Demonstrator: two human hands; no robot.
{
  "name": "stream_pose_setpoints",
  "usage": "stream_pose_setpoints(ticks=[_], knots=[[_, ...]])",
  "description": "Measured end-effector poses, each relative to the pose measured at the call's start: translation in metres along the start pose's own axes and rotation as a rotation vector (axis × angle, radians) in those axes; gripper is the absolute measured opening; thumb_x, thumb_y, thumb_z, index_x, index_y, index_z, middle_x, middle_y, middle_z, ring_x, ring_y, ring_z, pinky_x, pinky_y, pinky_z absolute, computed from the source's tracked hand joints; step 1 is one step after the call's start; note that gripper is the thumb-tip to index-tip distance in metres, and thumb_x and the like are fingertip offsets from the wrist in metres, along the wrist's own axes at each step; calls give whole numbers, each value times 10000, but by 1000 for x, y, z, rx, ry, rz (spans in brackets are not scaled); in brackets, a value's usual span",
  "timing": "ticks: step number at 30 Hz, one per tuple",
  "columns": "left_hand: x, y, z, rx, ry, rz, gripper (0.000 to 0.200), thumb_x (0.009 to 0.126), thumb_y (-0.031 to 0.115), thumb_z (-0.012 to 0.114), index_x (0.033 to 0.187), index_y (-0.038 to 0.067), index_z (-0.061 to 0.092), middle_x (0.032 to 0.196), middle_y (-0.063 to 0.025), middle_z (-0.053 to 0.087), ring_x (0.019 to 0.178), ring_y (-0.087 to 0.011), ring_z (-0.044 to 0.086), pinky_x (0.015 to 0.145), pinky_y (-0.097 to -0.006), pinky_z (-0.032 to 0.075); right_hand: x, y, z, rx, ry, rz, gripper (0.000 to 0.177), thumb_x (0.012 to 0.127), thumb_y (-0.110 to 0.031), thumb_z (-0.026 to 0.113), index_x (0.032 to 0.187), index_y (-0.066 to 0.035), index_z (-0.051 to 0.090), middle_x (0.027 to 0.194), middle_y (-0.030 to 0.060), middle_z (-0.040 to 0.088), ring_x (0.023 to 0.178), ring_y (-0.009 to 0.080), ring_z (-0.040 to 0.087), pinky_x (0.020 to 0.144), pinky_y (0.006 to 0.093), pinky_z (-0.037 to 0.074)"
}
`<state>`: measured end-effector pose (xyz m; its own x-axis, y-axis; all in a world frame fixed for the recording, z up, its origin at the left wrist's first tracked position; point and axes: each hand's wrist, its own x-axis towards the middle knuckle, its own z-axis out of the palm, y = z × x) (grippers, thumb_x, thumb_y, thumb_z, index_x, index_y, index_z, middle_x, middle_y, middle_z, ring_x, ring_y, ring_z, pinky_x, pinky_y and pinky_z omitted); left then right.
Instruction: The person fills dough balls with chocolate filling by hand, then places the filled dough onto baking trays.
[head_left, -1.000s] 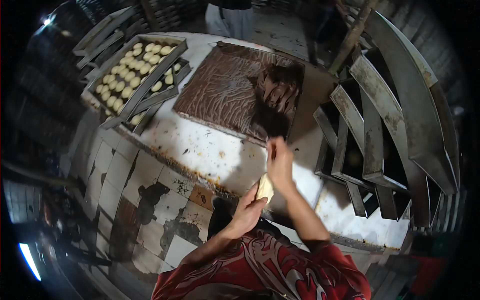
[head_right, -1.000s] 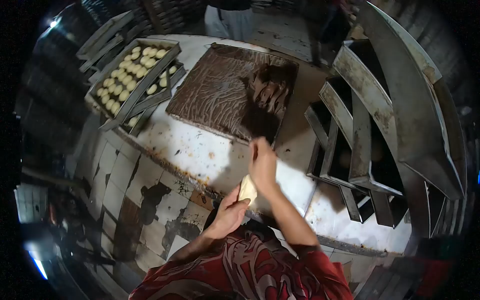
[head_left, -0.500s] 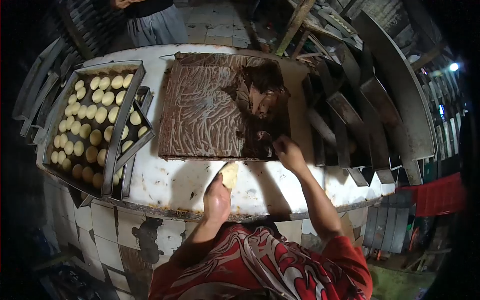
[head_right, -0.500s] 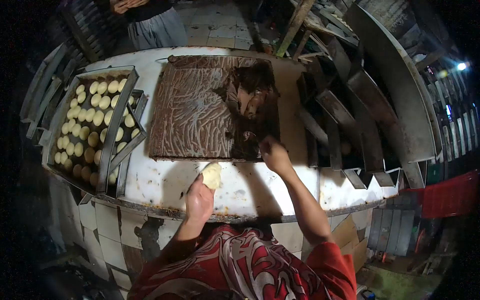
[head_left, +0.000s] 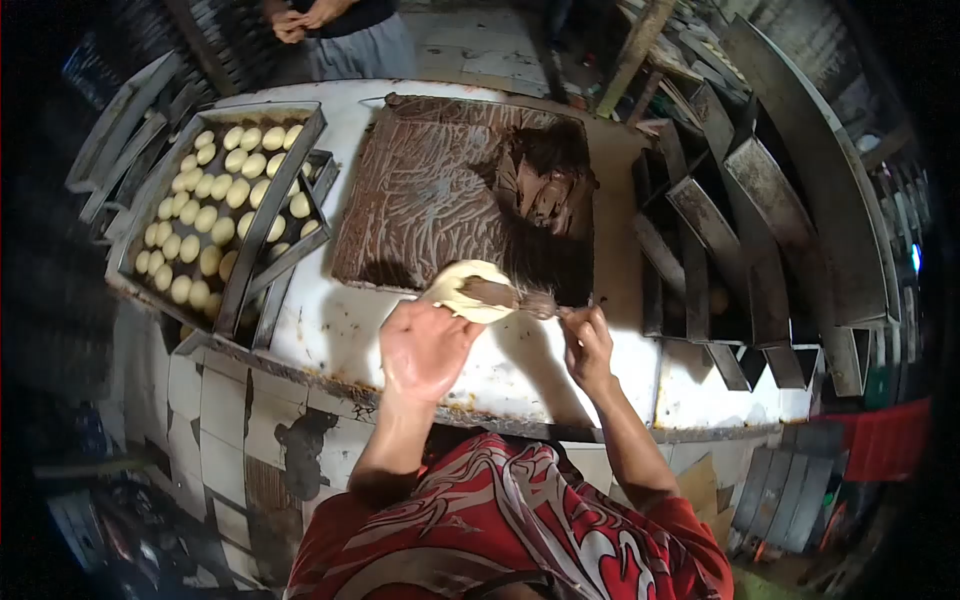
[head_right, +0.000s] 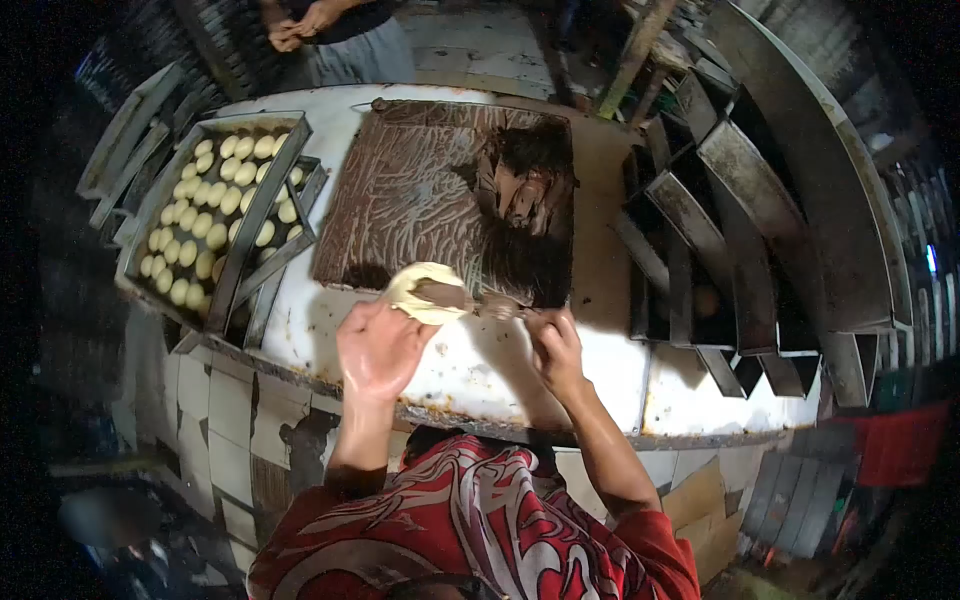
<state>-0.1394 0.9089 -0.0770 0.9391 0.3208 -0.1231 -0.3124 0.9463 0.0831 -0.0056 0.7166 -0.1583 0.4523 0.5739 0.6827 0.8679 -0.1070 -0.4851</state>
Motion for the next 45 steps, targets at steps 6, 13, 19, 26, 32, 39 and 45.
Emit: stream_pose_setpoints(ticks=[6, 13, 19, 26, 32, 39, 45], knots=[[-33, -66, -15, 529, 116, 168, 591, 795, 68, 538, 1348, 103, 335, 1242, -201, 480, 1159, -320, 487, 998, -454, 402, -77, 39, -25, -66, -2, 398, 313, 811, 98, 487, 1107, 23, 552, 994, 201, 510, 860, 342, 516, 789, 391, 438], [-72, -170, -50, 391, 48, -55, 584, 771, -14, 453, 1322, 102, 299, 1041, -182, 554, 930, -318, 589, 780, -397, 516, -38, -13, -82, 764, -441, 717, 140, 845, -97, 596, 923, 6, 652, 797, 104, 551, 818, 244, 517, 715, 324, 435], [-113, -200, -71, 201, 261, 71, 378, 797, -8, 389, 1170, 49, 400, 1064, -165, 557, 896, -266, 586, 719, -376, 510, -60, -58, -125, 468, -444, -215, 167, 782, -121, 666, 911, -17, 651, 809, 100, 552, 728, 258, 539, 697, 318, 458], [-159, -244, -45, 1117, 139, -38, 433, 873, -26, 520, 1284, -14, 381, 1134, -96, 527, 1020, -144, 520, 861, -267, 444, -96, -76, -190, 491, -715, 307, 190, 844, -76, 602, 1010, -8, 541, 862, 114, 621, 704, 205, 627, 639, 299, 505], [-157, -315, -65, 682, 205, -16, 273, 905, 47, 523, 1163, 11, 442, 1061, -82, 538, 956, -152, 555, 828, -279, 475, -155, -70, -233, 613, -475, 499, 220, 822, 20, 555, 1040, -1, 563, 1105, 169, 530, 1023, 255, 525, 856, 346, 440], [-107, -419, -37, 508, 170, -3, 253, 862, -25, 546, 1070, 53, 426, 1046, -95, 522, 910, -212, 596, 777, -302, 520, -248, -47, -314, -62, -275, 163, 398, 628, 37, 585, 1005, -82, 630, 1260, 183, 409, 1225, 410, 317, 1013, 512, 263], [10, -599, -43, 1703, -541, 484, 329, 739, -63, 611, 1041, 16, 508, 1121, -153, 456, 1067, -320, 511, 905, -343, 443, -330, 98, -427, -185, 226, 696, 170, 793, -9, 540, 940, -15, 623, 1061, 175, 539, 1036, 325, 504, 899, 384, 391]])
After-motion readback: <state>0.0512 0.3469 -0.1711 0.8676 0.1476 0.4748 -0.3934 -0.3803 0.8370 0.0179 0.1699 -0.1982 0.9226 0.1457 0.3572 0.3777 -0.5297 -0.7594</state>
